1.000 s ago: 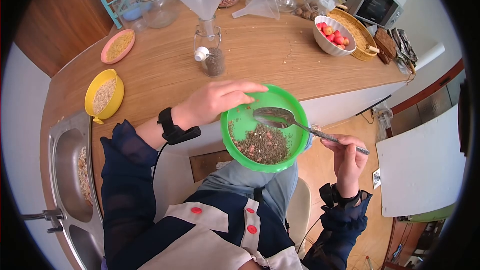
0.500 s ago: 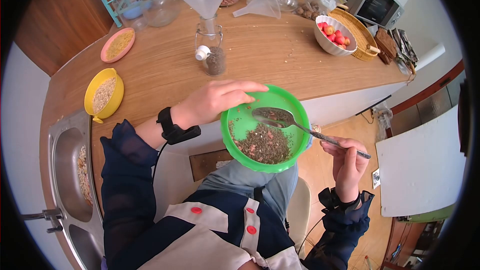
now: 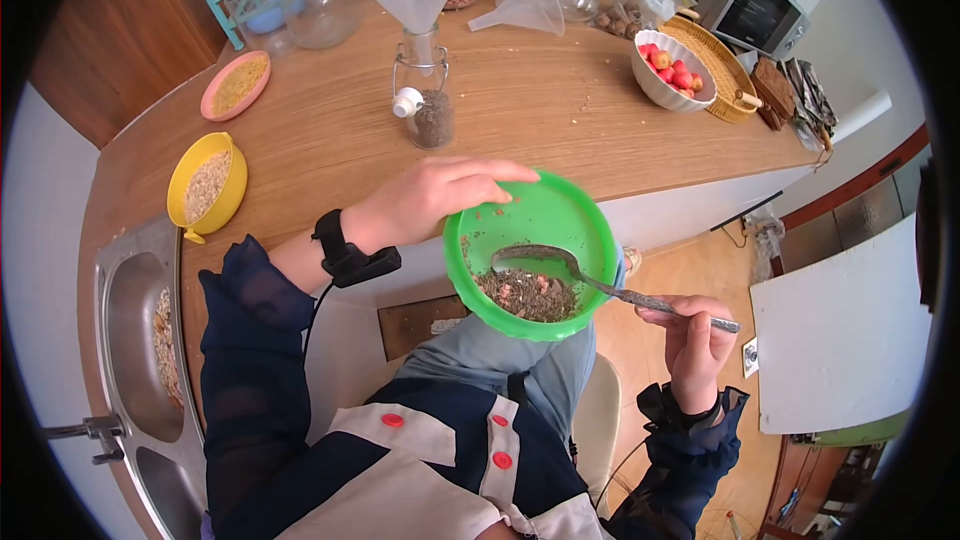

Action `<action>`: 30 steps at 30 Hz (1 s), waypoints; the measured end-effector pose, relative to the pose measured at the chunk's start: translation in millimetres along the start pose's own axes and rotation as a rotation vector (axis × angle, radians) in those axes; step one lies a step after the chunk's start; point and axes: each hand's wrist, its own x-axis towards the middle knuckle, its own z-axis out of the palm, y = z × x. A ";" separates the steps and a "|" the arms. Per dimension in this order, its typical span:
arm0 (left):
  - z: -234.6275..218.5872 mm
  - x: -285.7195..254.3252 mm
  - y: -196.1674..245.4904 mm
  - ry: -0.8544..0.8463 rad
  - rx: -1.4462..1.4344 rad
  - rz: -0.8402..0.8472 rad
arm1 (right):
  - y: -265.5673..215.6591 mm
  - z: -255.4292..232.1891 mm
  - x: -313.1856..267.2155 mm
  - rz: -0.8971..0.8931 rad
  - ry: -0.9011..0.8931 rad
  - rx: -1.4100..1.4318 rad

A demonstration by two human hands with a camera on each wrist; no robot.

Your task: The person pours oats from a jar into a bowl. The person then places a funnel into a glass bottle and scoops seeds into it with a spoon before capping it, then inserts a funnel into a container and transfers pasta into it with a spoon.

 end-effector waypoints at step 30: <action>2.0 -1.5 0.4 0.034 -0.041 0.157 | -7.1 -17.2 17.1 0.169 0.118 0.093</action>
